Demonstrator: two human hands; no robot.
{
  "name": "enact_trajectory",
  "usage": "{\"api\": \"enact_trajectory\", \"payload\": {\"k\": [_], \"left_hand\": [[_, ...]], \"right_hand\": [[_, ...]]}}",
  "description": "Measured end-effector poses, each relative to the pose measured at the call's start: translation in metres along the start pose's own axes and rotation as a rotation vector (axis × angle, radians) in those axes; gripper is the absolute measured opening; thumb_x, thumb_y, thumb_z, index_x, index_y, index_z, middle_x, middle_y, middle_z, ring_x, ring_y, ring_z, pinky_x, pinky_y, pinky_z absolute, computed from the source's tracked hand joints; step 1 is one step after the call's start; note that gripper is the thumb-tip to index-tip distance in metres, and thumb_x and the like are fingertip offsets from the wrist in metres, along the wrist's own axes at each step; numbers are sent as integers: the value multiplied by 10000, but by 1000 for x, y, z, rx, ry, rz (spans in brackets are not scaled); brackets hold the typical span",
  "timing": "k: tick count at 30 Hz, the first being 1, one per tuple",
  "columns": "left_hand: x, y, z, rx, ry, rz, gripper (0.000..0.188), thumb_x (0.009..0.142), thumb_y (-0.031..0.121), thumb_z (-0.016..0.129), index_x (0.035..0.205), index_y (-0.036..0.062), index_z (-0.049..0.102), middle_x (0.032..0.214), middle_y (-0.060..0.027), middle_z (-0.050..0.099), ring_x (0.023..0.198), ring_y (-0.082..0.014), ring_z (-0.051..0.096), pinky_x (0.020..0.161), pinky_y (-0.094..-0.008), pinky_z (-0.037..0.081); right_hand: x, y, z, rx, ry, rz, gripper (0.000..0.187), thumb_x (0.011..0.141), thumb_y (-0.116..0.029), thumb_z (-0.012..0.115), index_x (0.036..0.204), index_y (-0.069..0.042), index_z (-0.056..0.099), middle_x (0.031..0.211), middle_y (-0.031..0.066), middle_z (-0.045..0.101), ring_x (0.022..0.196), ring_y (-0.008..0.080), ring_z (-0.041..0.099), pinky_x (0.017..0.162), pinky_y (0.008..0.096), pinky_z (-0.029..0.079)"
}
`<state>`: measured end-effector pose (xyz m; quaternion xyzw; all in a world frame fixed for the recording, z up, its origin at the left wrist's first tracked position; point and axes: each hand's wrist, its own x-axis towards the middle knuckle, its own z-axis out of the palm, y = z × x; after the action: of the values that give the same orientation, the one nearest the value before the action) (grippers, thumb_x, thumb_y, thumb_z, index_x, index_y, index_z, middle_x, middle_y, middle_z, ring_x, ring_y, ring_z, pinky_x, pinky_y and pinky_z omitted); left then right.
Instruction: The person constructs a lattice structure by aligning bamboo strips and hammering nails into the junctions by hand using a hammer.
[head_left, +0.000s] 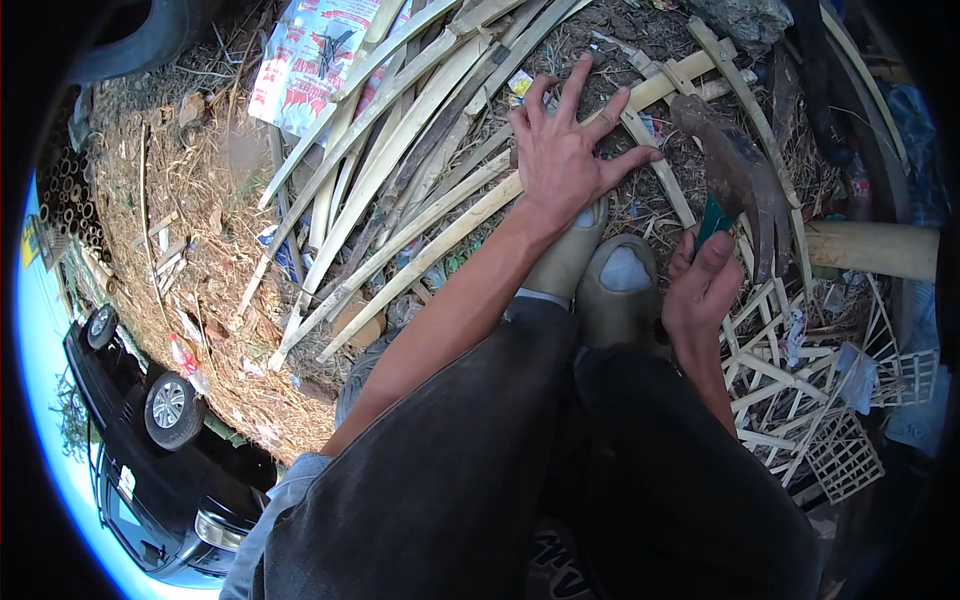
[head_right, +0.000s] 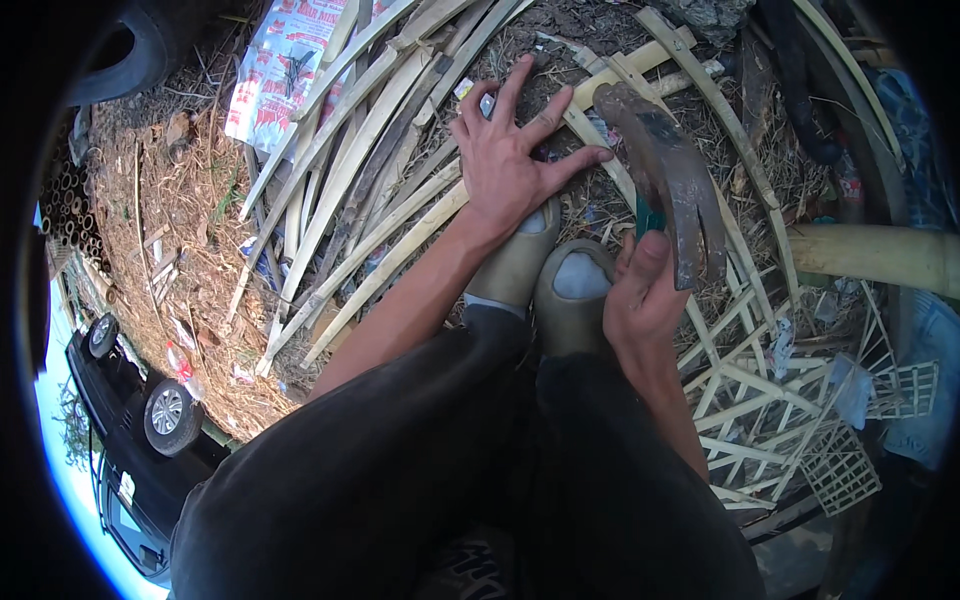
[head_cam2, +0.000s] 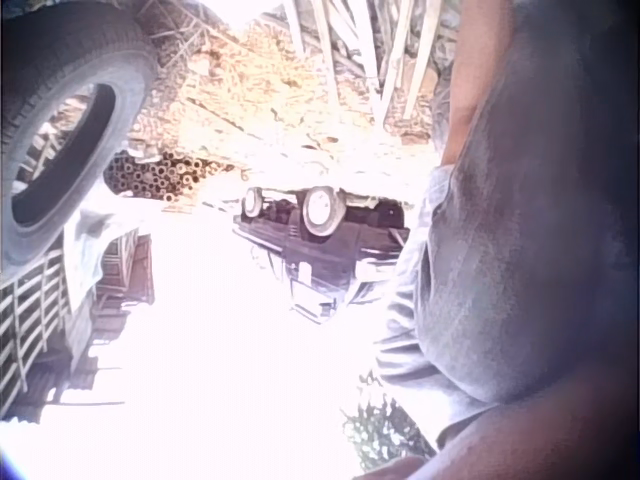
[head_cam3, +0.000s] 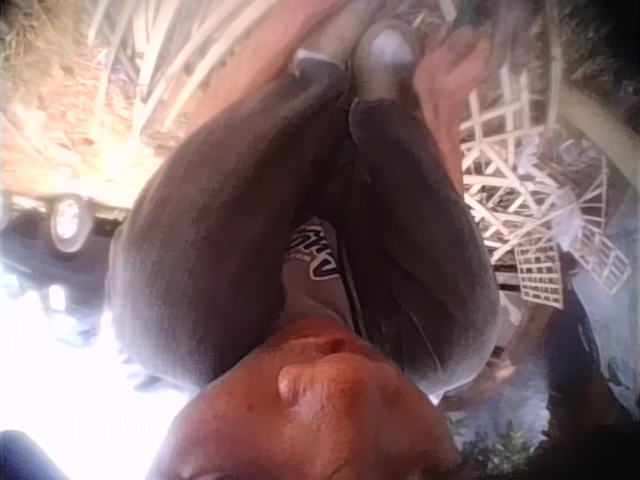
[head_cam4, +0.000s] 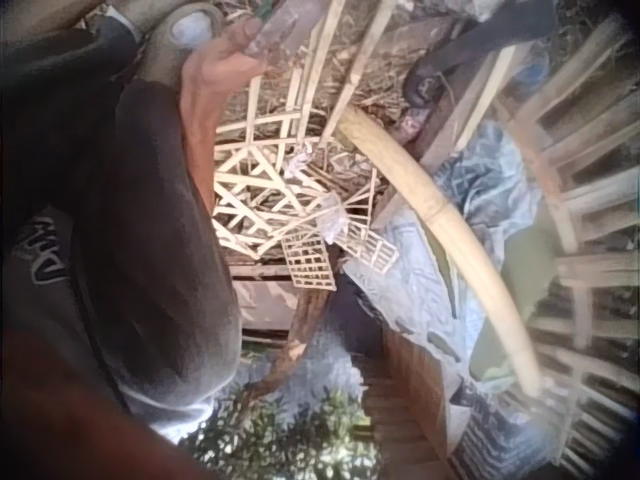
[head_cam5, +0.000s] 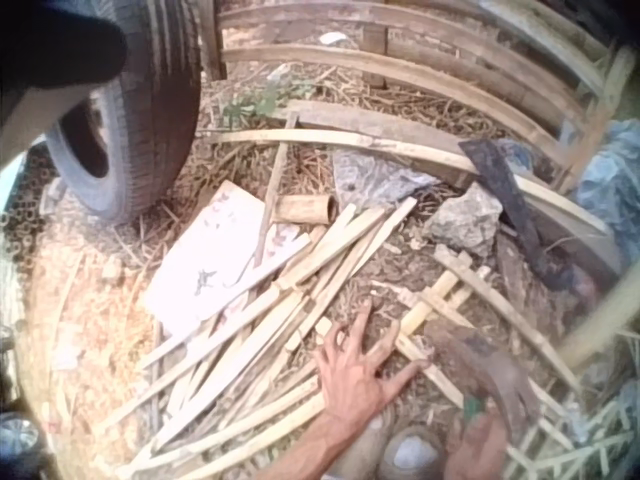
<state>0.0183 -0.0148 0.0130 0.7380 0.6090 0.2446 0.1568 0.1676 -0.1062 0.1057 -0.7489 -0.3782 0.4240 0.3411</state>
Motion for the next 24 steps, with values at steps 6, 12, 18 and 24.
{"api": "enact_trajectory", "payload": {"k": [6,12,18,24], "left_hand": [[0,-2,-5,-9,-26,-19,697,656,644,883,1217,239,802,1563,-64,497,1320,-393,396,1067,-540,352],[4,-4,-1,-42,-21,10,657,681,581,872,1237,238,796,1572,-81,494,1311,-407,415,1063,-542,366],[8,1,-17,-172,-178,2,572,767,456,819,1273,193,774,1579,-106,487,1311,-424,420,1126,-558,358],[11,-1,-10,-209,-42,-5,389,831,228,837,1205,132,791,1310,-74,681,1173,-366,534,1008,-466,459]], "right_hand": [[31,-34,-1,-288,-149,-55,462,1003,-390,742,836,9,580,721,-10,494,652,47,418,541,230,325],[91,-14,9,-325,-41,-77,355,827,-264,905,915,4,691,596,27,494,553,100,437,517,316,384],[97,-11,16,-379,-67,-43,378,788,-292,928,872,-8,693,683,126,682,559,183,600,557,345,487],[105,-5,17,-396,-73,44,493,744,-386,954,770,-4,643,582,99,628,502,208,589,531,363,486]]}}
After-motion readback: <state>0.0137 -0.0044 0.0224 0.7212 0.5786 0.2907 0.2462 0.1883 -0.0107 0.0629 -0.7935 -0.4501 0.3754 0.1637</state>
